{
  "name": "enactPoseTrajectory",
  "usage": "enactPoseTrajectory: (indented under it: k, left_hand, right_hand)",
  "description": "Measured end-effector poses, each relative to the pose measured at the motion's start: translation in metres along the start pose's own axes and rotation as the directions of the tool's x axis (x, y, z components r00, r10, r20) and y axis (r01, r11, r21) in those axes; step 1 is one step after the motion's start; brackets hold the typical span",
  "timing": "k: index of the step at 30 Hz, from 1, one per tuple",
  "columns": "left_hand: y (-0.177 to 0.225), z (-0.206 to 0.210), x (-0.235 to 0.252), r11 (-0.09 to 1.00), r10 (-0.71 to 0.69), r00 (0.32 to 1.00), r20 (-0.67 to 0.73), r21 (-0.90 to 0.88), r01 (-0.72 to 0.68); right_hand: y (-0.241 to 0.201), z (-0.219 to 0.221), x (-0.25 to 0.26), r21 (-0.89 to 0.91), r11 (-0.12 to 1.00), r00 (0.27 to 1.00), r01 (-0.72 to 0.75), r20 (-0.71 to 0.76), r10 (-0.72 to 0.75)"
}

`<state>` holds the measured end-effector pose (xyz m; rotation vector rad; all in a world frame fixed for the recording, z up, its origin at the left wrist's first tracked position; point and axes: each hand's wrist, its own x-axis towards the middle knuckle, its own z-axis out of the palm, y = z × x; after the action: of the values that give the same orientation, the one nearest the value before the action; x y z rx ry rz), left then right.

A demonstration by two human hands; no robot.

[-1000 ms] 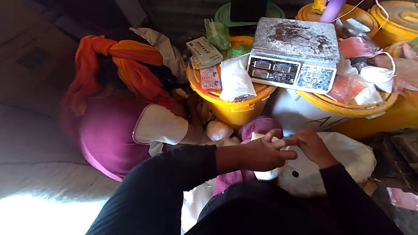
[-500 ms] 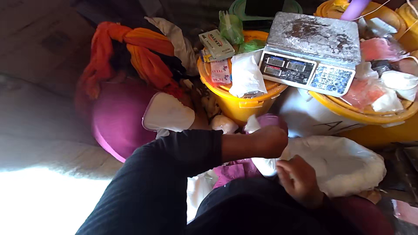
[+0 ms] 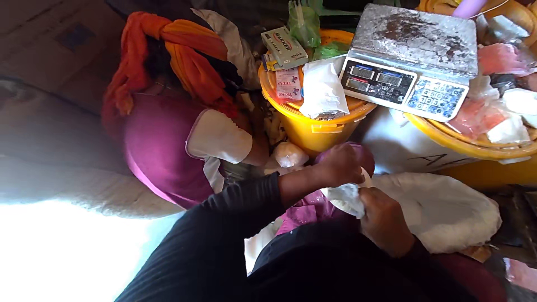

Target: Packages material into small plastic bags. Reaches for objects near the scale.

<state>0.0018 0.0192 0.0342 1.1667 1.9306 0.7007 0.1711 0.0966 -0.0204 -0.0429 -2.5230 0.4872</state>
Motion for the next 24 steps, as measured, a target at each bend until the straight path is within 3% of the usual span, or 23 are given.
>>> enactPoseTrajectory:
  k: [2,3,4,5,6,7,8,9,10,11,12,13,14,15,17,20,22,24]
  left_hand:
    - [-0.02,0.011,-0.003,0.984,-0.036,0.993,-0.111,-0.177,0.015]
    - [-0.025,0.017,-0.006,0.979,-0.015,0.983,-0.18,-0.203,-0.023]
    - [-0.029,0.025,-0.009,0.979,0.047,0.965,-0.259,-0.182,-0.096]
    - [-0.033,0.033,-0.013,0.973,0.136,0.931,-0.34,-0.131,-0.19]
    - [-0.038,0.04,-0.016,0.959,0.231,0.885,-0.405,-0.06,-0.278]
    - [-0.043,0.046,-0.017,0.934,0.324,0.831,-0.452,0.012,-0.358]
    - [-0.048,0.05,-0.017,0.906,0.393,0.787,-0.476,0.056,-0.419]
    - [-0.052,0.053,-0.017,0.884,0.436,0.753,-0.493,0.075,-0.462]
    - [-0.052,0.055,-0.017,0.87,0.457,0.734,-0.502,0.079,-0.487]
    - [-0.051,0.057,-0.018,0.863,0.465,0.724,-0.509,0.079,-0.498]
    - [-0.05,0.059,-0.018,0.863,0.465,0.72,-0.515,0.081,-0.499]
    - [-0.048,0.061,-0.018,0.866,0.46,0.719,-0.521,0.084,-0.493]
    - [-0.047,0.063,-0.017,0.871,0.451,0.718,-0.53,0.087,-0.483]
    - [-0.046,0.064,-0.017,0.878,0.435,0.721,-0.54,0.077,-0.472]
    - [-0.043,0.061,-0.017,0.895,0.371,0.757,-0.538,-0.011,-0.447]
    - [-0.041,0.043,-0.017,0.907,0.246,0.882,-0.403,-0.226,-0.356]
    - [-0.041,0.033,-0.016,0.906,0.191,0.941,-0.281,-0.317,-0.279]
    - [-0.045,0.033,-0.017,0.908,0.261,0.926,-0.272,-0.255,-0.331]
  right_hand:
    - [0.013,0.005,-0.016,0.226,0.965,0.99,-0.135,-0.009,0.141]
    - [0.014,0.007,-0.021,0.418,0.868,0.957,-0.268,0.017,0.288]
    - [0.013,0.006,-0.021,0.621,0.669,0.886,-0.408,0.091,0.455]
    - [0.012,0.002,-0.017,0.779,0.394,0.792,-0.487,0.204,0.576]
    - [0.014,-0.002,-0.014,0.862,0.125,0.715,-0.492,0.318,0.623]
    - [0.018,-0.005,-0.013,0.885,-0.076,0.673,-0.46,0.403,0.62]
    - [0.022,-0.006,-0.014,0.887,-0.195,0.662,-0.419,0.445,0.602]
    - [0.026,-0.006,-0.015,0.899,-0.219,0.684,-0.38,0.432,0.587]
    - [0.027,-0.004,-0.016,0.926,-0.143,0.725,-0.349,0.364,0.585]
    - [0.027,0.0,-0.016,0.94,0.043,0.779,-0.339,0.255,0.572]
    - [0.025,0.002,-0.016,0.885,0.315,0.836,-0.343,0.135,0.532]
    - [0.025,0.005,-0.015,0.732,0.598,0.891,-0.327,0.028,0.453]
    - [0.025,0.009,-0.014,0.533,0.794,0.926,-0.293,-0.049,0.375]
    - [0.025,0.012,-0.013,0.355,0.899,0.945,-0.256,-0.105,0.311]
    - [0.026,0.015,-0.011,0.156,0.971,0.958,-0.182,-0.196,0.211]
    - [0.017,0.015,-0.016,0.236,0.967,0.967,-0.1,-0.207,0.15]
    - [0.007,0.014,-0.017,0.477,0.86,0.952,-0.184,-0.131,0.277]
    - [0.002,0.007,-0.012,0.718,0.586,0.854,-0.375,0.023,0.519]
